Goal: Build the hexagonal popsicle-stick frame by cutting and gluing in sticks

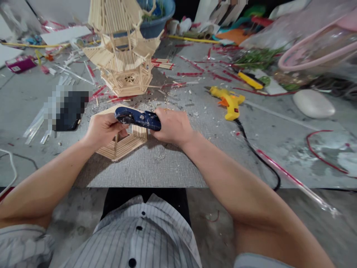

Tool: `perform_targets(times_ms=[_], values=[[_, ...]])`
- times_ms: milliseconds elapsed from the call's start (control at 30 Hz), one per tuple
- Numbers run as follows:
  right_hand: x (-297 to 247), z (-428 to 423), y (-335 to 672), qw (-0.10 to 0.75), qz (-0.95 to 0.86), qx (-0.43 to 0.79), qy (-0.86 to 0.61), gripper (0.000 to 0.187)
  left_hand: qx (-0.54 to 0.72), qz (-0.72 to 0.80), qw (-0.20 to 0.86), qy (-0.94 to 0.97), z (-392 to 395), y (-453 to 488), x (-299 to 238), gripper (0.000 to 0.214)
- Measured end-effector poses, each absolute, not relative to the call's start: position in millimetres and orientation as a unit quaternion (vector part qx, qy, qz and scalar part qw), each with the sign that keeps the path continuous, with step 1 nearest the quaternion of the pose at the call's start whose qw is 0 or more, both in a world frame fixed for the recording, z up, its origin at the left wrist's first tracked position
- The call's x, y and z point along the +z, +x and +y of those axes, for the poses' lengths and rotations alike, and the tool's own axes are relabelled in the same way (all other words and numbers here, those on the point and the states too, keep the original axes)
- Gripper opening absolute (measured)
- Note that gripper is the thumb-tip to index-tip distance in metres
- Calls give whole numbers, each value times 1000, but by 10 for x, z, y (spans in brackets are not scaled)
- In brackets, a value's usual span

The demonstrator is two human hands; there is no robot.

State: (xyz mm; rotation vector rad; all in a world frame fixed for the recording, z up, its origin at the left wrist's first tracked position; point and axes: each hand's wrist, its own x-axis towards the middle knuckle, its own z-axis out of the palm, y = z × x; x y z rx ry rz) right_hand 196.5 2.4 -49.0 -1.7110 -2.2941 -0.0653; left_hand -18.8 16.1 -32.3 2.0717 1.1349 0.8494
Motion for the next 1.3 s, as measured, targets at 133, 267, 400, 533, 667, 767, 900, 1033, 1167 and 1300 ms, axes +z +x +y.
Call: perform_targets(times_ms=[133,267,400,533,667,767,900,1033,1167,1300], values=[[-468,19,1957,121,-789,-28,-602,34,324,436,311,780,169,-190,-336,13],[-487,21,1939,100,-774,-33,-624,36,334,433,320,774,184,-196,-364,12],[-512,42,1942,108,-764,-34,-636,40,354,418,322,772,211,-199,-395,11],[-501,79,1980,168,-768,-46,-617,50,381,394,274,790,235,-216,-412,10],[-479,84,1991,169,-779,-38,-602,54,409,379,233,796,258,-234,-430,8],[-482,72,1979,166,-788,-39,-591,52,417,381,201,800,269,-233,-439,20],[-513,67,1976,174,-791,-41,-586,51,426,377,196,799,266,-225,-439,29],[-538,68,1983,183,-797,-40,-574,53,415,390,202,796,258,-239,-445,16],[-537,64,1977,180,-801,-33,-570,55,409,400,194,797,260,-256,-452,11],[-535,62,1968,186,-802,-27,-567,55,409,400,185,799,262,-255,-450,11]])
